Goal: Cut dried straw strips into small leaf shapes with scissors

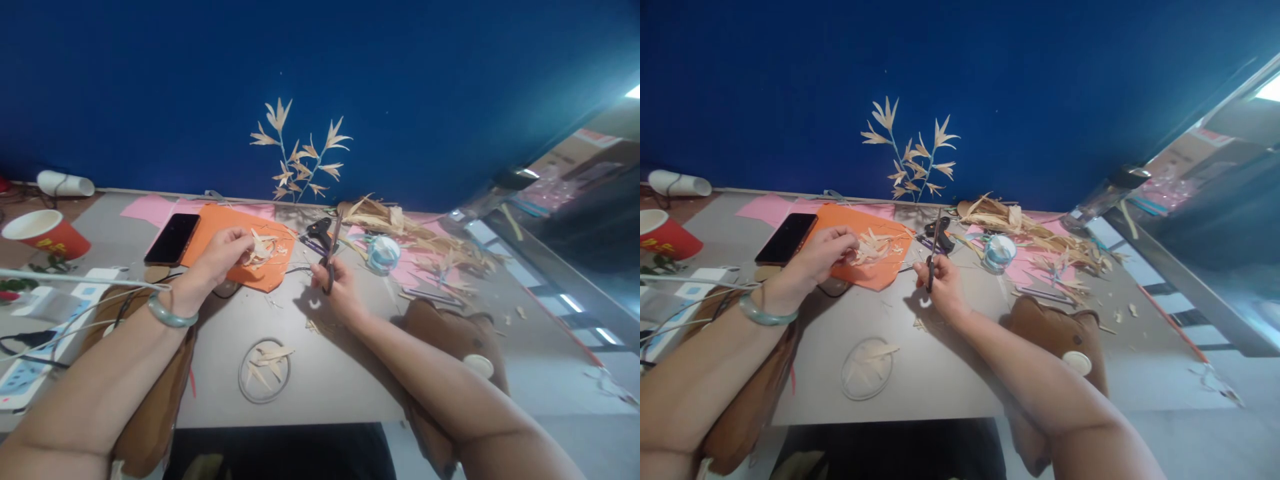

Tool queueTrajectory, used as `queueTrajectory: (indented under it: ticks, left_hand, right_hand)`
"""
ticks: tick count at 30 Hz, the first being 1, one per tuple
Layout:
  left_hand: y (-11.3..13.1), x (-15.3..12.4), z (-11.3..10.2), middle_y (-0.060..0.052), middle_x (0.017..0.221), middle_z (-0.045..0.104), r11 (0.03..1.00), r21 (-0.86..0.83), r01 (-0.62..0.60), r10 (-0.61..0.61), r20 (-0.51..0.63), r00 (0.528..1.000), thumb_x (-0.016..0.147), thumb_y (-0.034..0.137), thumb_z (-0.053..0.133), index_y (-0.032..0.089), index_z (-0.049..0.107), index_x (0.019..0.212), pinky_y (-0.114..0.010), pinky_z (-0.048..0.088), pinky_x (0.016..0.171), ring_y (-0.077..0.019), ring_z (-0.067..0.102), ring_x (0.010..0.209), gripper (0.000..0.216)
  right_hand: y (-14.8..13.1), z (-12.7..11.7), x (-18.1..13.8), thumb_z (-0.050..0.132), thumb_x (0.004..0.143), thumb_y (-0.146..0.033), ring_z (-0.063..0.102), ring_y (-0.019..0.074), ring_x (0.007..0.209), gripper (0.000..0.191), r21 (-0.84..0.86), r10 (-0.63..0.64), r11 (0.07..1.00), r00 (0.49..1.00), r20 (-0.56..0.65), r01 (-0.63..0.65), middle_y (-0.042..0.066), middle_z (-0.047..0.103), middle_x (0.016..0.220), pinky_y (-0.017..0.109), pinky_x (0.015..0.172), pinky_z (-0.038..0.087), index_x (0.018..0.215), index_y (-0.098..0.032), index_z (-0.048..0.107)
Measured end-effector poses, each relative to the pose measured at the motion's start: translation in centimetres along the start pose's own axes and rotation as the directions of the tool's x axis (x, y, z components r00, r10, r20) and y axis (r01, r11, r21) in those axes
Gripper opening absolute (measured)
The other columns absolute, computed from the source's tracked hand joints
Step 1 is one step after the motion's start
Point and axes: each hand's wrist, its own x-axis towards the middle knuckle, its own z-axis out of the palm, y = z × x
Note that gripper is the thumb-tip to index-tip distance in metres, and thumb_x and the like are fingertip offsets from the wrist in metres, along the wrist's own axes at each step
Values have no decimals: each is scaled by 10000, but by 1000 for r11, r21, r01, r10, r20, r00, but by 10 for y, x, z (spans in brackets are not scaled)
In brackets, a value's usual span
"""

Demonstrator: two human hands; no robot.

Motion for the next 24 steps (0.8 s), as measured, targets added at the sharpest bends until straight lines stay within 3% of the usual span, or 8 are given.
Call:
queueTrajectory:
  ticks: [4, 8, 13, 18, 24]
  left_hand:
    - [-3, -13, 15, 75, 433, 421, 996, -59, 61, -46, 225, 973, 591, 207, 595, 176, 471, 589, -160, 213, 374, -35, 363, 363, 127]
    - [-14, -25, 32, 50, 455, 516, 997, 62, 54, -72, 351, 934, 658, 213, 613, 166, 533, 701, -160, 289, 386, -59, 443, 385, 103]
    - [-21, -28, 37, 38, 506, 564, 999, 34, 39, -49, 338, 940, 737, 276, 640, 161, 553, 773, -174, 334, 383, -57, 447, 377, 149]
    - [-20, -30, 37, 12, 649, 632, 985, -116, 124, -78, 339, 937, 623, 242, 774, 150, 600, 911, -199, 450, 494, -93, 584, 540, 349]
    - [-18, -33, 44, 13, 620, 604, 991, -65, 115, -90, 301, 949, 660, 283, 738, 142, 628, 710, -195, 446, 500, -94, 567, 579, 186]
  right_hand:
    - [-4, 1, -4, 762, 640, -443, 547, 120, 573, 380, 68, -14, 998, 999, 49, 11, 1, 657, 705, 253, 530, 467, 766, -208, 491]
    - [-4, 2, -9, 794, 615, -387, 591, 135, 624, 371, 125, 2, 992, 985, 175, -25, 15, 687, 784, 283, 590, 509, 789, -202, 523]
    - [-3, 2, -10, 793, 621, -397, 532, 110, 559, 349, 53, 2, 999, 986, 167, -11, -9, 621, 676, 253, 538, 467, 739, -201, 529]
    - [-6, 1, -9, 784, 624, -435, 526, 114, 580, 375, 22, -10, 1000, 994, 106, 8, -1, 612, 680, 255, 565, 460, 741, -192, 524]
    - [-5, 2, -10, 783, 624, -431, 521, 112, 569, 372, 39, -8, 999, 996, 94, 5, -9, 602, 652, 251, 557, 446, 730, -193, 517]
